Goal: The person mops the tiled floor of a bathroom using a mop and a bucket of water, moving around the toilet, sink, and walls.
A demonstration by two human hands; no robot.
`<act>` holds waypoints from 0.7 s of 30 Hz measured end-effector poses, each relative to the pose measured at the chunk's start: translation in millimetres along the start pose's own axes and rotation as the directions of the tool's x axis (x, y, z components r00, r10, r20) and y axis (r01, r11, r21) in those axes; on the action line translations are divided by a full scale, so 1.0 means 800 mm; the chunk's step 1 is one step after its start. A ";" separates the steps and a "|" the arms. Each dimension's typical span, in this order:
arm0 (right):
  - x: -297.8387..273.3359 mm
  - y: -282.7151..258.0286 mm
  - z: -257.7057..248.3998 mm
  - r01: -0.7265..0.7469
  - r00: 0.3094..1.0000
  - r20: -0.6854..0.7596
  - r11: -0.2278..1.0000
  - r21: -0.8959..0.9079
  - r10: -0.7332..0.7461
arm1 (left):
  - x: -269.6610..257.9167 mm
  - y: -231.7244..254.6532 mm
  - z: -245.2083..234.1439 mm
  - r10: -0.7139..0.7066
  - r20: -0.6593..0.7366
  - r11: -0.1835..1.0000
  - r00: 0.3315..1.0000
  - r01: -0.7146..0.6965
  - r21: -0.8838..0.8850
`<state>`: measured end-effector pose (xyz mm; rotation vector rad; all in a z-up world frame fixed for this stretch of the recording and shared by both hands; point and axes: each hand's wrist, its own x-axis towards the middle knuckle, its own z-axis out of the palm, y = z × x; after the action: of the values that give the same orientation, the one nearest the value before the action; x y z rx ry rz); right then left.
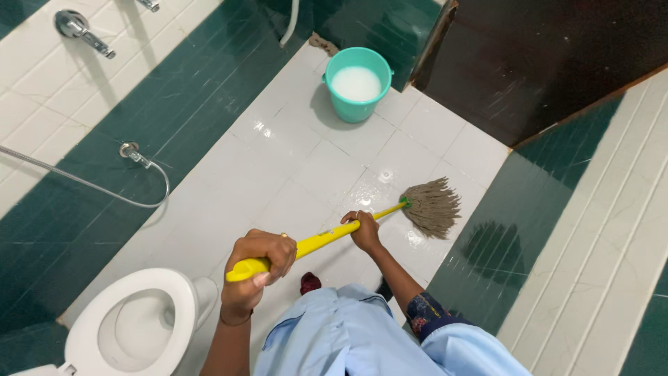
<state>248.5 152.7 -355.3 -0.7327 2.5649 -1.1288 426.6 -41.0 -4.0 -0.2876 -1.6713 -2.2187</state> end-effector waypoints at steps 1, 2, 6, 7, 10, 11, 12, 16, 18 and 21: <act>-0.010 -0.020 0.017 0.031 0.999 -0.009 0.999 0.038 -0.031 | -0.014 0.019 -0.003 0.020 -0.022 0.999 1.000 -0.019 0.034; -0.013 -0.041 0.033 0.069 0.997 -0.025 0.995 0.072 -0.068 | -0.024 0.033 -0.009 0.050 -0.038 0.997 0.998 -0.047 0.068; -0.014 -0.121 0.090 0.093 0.993 0.058 0.987 0.132 -0.101 | -0.085 0.080 -0.035 0.161 -0.164 0.981 0.973 -0.140 0.131; -0.018 -0.138 0.107 0.101 0.989 0.094 0.985 0.138 -0.114 | -0.106 0.087 -0.043 0.183 -0.208 0.977 0.961 -0.154 0.149; -0.017 -0.183 0.149 0.169 0.960 0.200 0.975 0.147 -0.197 | -0.165 0.106 -0.061 0.186 -0.381 0.961 0.905 -0.087 0.263; -0.018 -0.196 0.165 0.206 0.942 0.239 0.968 0.146 -0.236 | -0.185 0.109 -0.069 0.220 -0.379 0.957 0.899 -0.124 0.262; -0.015 -0.209 0.182 0.244 0.921 0.273 0.958 0.150 -0.278 | -0.201 0.112 -0.075 0.257 -0.371 0.950 0.892 -0.163 0.265; -0.015 -0.244 0.230 0.342 0.831 0.379 0.911 0.232 -0.408 | -0.265 0.119 -0.093 0.320 -0.292 0.908 0.901 -0.204 0.365; -0.013 -0.258 0.245 0.391 0.771 0.440 0.887 0.246 -0.461 | -0.303 0.129 -0.113 0.233 -0.161 0.868 0.959 -0.130 0.479; -0.013 -0.278 0.256 0.436 0.613 0.629 0.868 0.236 -0.479 | -0.368 0.131 -0.145 0.243 -0.099 0.814 0.965 -0.147 0.562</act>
<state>418.1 -96.3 -327.7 -1.5257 1.7473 -0.8207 743.5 -133.3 -50.9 -0.1091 -1.9912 -1.4795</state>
